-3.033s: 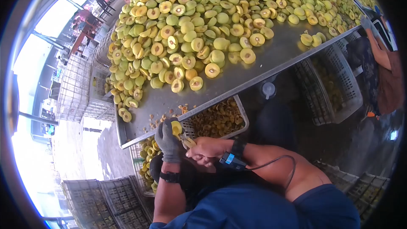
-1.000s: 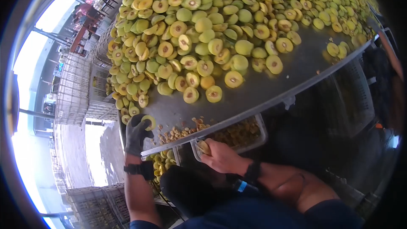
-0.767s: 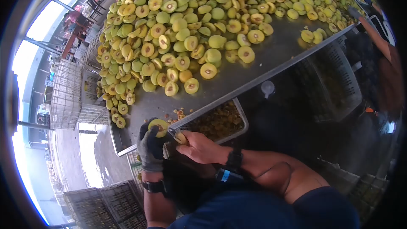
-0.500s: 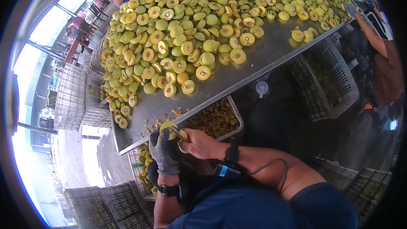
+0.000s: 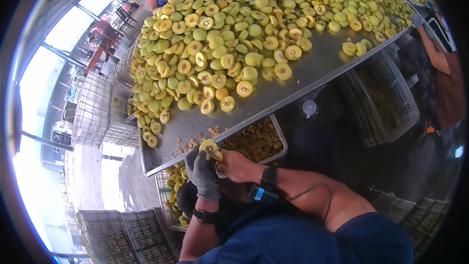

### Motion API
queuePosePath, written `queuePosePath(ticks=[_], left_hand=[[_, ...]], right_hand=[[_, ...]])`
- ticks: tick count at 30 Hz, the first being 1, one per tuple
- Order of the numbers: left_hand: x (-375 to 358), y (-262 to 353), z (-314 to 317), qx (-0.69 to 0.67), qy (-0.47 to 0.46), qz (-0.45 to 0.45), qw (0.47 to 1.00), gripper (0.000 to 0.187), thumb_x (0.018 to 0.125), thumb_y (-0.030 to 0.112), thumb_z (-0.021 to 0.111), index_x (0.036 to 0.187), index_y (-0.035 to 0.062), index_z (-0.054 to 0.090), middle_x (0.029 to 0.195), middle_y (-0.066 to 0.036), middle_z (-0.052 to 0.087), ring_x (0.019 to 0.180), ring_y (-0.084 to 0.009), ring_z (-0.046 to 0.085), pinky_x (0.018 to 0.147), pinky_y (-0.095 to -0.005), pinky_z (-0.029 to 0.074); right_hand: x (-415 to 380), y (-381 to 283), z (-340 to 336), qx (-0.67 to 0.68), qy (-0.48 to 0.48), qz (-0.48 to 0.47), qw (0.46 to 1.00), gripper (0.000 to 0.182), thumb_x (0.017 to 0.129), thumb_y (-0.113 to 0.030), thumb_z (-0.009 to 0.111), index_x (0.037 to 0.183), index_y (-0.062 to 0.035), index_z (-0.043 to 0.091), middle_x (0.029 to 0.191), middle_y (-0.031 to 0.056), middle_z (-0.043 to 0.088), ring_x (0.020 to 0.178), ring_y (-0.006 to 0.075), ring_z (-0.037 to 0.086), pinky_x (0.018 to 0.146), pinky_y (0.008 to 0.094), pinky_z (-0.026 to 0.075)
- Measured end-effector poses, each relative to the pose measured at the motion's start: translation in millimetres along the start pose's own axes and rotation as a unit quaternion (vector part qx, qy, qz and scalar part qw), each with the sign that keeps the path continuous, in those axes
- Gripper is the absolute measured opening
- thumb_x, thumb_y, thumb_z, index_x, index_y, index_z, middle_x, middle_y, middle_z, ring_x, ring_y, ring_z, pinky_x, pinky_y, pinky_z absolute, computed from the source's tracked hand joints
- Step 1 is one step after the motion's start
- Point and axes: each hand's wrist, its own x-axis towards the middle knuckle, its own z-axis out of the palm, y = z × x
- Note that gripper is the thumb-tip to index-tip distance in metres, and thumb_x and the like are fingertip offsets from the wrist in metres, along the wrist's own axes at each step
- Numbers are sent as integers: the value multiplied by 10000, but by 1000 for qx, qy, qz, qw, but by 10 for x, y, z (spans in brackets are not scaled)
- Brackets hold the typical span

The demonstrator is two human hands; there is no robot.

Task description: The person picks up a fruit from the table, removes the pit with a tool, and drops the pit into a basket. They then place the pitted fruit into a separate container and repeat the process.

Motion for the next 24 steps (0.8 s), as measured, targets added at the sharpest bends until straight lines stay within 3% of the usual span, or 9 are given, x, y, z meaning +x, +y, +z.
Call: queuePosePath(ticks=[1,4,5,7,10,14,19,20,24], left_hand=[[62,-52,-30,123,-10,102,987,175,965,52,666,1130,-5,660,1071,-99,690,957,-173,667,849,-298,547],[117,-335,-25,39,-33,3,999,142,1004,110,607,1095,33,684,983,-80,683,840,-189,660,734,-301,535],[124,-458,-26,49,-39,2,998,152,1018,129,595,1087,30,686,955,-67,678,819,-179,652,716,-299,530],[128,-451,-26,-77,-30,-136,987,239,1057,198,559,1065,1,694,887,-37,676,775,-136,624,690,-276,515],[86,-247,24,-90,-28,-109,990,288,1075,220,530,1037,-13,695,868,-31,679,766,-110,620,683,-267,510],[186,105,-31,-173,-139,-162,961,371,1080,253,482,968,-20,706,892,-79,700,764,-153,642,694,-308,518],[251,68,-87,-32,-238,12,971,261,1018,147,528,966,-23,720,873,-77,717,781,-144,644,723,-292,514],[260,73,-104,-38,-256,-21,966,254,1015,146,537,973,-22,723,870,-72,716,787,-145,646,735,-296,519],[281,-346,-108,0,-161,-4,987,224,1010,156,577,1025,-22,711,924,-74,720,794,-171,665,752,-322,543]], right_hand=[[19,5,-30,-53,13,19,998,211,1024,-162,570,1122,15,630,1000,82,707,946,225,668,875,400,533],[-83,66,50,-187,50,-112,975,183,1014,-167,575,1046,8,618,877,64,665,771,227,671,707,386,552],[-99,50,7,-74,-16,-19,997,159,1015,-165,583,1029,-8,604,832,50,636,700,198,633,640,363,525],[-133,-165,-98,154,-143,168,963,125,1016,-161,599,995,-40,575,743,21,578,557,140,555,506,316,470],[-164,-173,-135,253,-194,213,924,173,1038,-176,579,900,-95,514,664,-25,453,461,62,421,412,255,353],[-166,-206,-197,294,-243,227,896,259,1041,-197,587,829,-124,457,639,-47,407,481,63,432,432,268,379],[-153,-57,-135,244,-260,224,907,293,1063,-222,537,802,-132,440,644,-45,410,484,58,421,413,256,350],[-160,-44,-123,229,-261,218,912,295,1066,-228,535,803,-133,441,644,-46,409,484,57,419,411,256,348],[-165,-158,-131,239,-228,201,923,270,1049,-215,582,837,-115,448,650,-37,423,476,65,426,424,273,364]])
